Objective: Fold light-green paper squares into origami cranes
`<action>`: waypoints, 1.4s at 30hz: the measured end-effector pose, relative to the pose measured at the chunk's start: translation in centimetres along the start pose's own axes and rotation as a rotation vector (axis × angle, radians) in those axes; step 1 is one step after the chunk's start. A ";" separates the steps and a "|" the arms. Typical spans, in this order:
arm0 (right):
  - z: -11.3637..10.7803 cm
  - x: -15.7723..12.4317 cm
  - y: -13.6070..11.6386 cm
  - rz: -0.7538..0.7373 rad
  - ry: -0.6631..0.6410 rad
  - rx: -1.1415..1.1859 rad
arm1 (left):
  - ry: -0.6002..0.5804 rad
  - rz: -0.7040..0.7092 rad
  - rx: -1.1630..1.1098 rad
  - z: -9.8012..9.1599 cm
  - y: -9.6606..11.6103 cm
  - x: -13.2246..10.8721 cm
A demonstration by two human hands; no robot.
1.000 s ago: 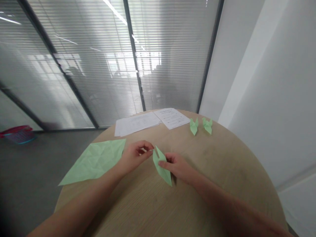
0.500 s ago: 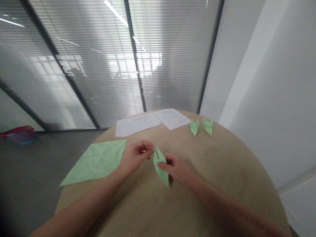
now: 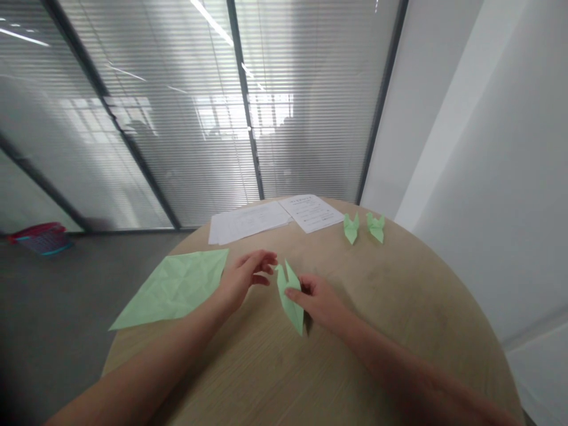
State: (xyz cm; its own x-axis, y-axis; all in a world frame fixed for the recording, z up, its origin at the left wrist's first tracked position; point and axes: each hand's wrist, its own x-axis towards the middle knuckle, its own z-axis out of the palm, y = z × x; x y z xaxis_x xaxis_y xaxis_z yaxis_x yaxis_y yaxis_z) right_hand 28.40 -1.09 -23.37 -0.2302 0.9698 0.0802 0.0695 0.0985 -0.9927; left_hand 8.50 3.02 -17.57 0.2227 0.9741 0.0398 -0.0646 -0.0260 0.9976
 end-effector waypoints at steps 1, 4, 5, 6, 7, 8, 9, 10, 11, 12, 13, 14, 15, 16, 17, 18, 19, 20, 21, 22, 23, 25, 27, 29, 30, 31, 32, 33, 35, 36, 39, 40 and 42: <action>0.0 0.0 0.0 0.004 0.002 0.000 | -0.023 0.004 0.037 0.1 -0.1 0.0; -0.1 0.0 0.2 0.005 0.010 0.004 | -0.126 0.036 0.152 0.3 -0.2 -0.2; -0.1 0.0 0.2 0.003 0.011 0.011 | -0.152 0.047 0.177 0.4 -0.2 -0.2; -0.1 0.0 0.3 0.002 0.013 0.020 | -0.167 0.058 0.193 0.4 -0.2 -0.3; -0.1 0.1 0.3 0.001 0.014 0.033 | -0.172 0.069 0.202 0.3 -0.2 -0.3; -0.2 0.1 0.3 0.003 0.014 0.048 | -0.165 0.085 0.210 0.2 -0.2 -0.3; -0.2 0.1 0.3 0.006 0.014 0.066 | -0.148 0.112 0.223 0.1 -0.3 -0.2; -0.2 0.1 0.3 0.011 0.016 0.086 | -0.124 0.152 0.245 0.0 -0.3 -0.2; -0.2 0.1 0.2 0.016 0.015 0.106 | -0.098 0.203 0.279 -0.2 -0.3 -0.2; -0.2 0.1 0.2 0.022 0.012 0.123 | -0.072 0.259 0.324 -0.3 -0.3 -0.1; -0.2 0.1 0.1 0.026 0.007 0.136 | -0.047 0.314 0.372 -0.4 -0.3 -0.1; -0.2 0.1 0.0 0.028 0.000 0.141 | -0.027 0.362 0.418 -0.4 -0.3 -0.2; -0.3 0.1 0.0 0.029 -0.009 0.139 | -0.015 0.402 0.457 -0.5 -0.2 -0.2; -0.3 0.0 -0.1 0.029 -0.016 0.130 | -0.008 0.434 0.489 -0.5 -0.1 -0.3; -0.3 0.0 -0.2 0.027 -0.021 0.116 | -0.007 0.461 0.515 -0.4 0.0 -0.5; -0.3 -0.1 -0.2 0.021 -0.024 0.101 | -0.010 0.491 0.537 -0.4 0.2 -0.6; -0.3 -0.1 -0.3 0.014 -0.030 0.086 | -0.015 0.526 0.554 -0.3 0.3 -0.8; -0.3 -0.2 -0.3 0.005 -0.038 0.074 | -0.022 0.563 0.570 -0.3 0.5 -0.9; -0.3 -0.2 -0.4 -0.006 -0.048 0.063 | -0.026 0.603 0.583 -0.2 0.7 -1.1; -0.3 -0.3 -0.5 -0.017 -0.060 0.053 | -0.029 0.643 0.592 -0.2 1.0 -1.3; -0.3 -0.4 -0.7 -0.025 -0.071 0.044 | -0.029 0.683 0.597 -0.1 1.2 -1.4; -0.3 -0.6 -1.0 -0.034 -0.083 0.027 | -0.029 0.751 0.603 -0.1 1.6 -1.7; -0.3 -0.7 -1.3 -0.038 -0.082 0.018 | -0.037 0.814 0.611 -0.2 2.0 -2.0; -0.3 -0.9 -1.6 -0.044 -0.085 0.019 | -0.056 0.873 0.626 -0.2 2.4 -2.3; -0.3 -0.9 -1.7 -0.050 -0.088 0.020 | -0.070 0.900 0.631 -0.2 2.5 -2.5; -0.3 -1.0 -1.8 -0.054 -0.095 0.019 | -0.085 0.925 0.634 -0.1 2.7 -2.6; -0.3 -1.1 -1.9 -0.056 -0.105 0.013 | -0.099 0.948 0.636 -0.1 2.9 -2.8; -0.3 -1.1 -1.9 -0.058 -0.116 0.002 | -0.110 0.967 0.639 -0.1 3.1 -2.9; -0.4 -1.3 -2.1 -0.062 -0.137 -0.035 | -0.125 0.998 0.652 0.0 3.5 -3.2; -0.4 -1.4 -2.2 -0.066 -0.146 -0.060 | -0.130 1.011 0.661 0.0 3.7 -3.3; -0.3 -1.7 -2.6 -0.106 -0.145 -0.133 | -0.146 1.034 0.672 0.0 4.2 -3.6; -0.3 -1.8 -2.8 -0.119 -0.140 -0.152 | -0.152 1.037 0.667 -0.1 4.3 -3.7; -0.3 -2.0 -3.2 -0.143 -0.123 -0.168 | -0.159 1.034 0.638 -0.2 4.5 -3.9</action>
State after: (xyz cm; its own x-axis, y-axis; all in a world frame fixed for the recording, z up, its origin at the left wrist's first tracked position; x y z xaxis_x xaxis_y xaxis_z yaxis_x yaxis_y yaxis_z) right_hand 28.92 -3.28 -20.35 -0.3652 0.9098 0.1972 0.1857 0.2787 -0.9422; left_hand 7.17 -0.84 -13.20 0.4685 0.3920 0.7917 0.1966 -0.9200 0.3391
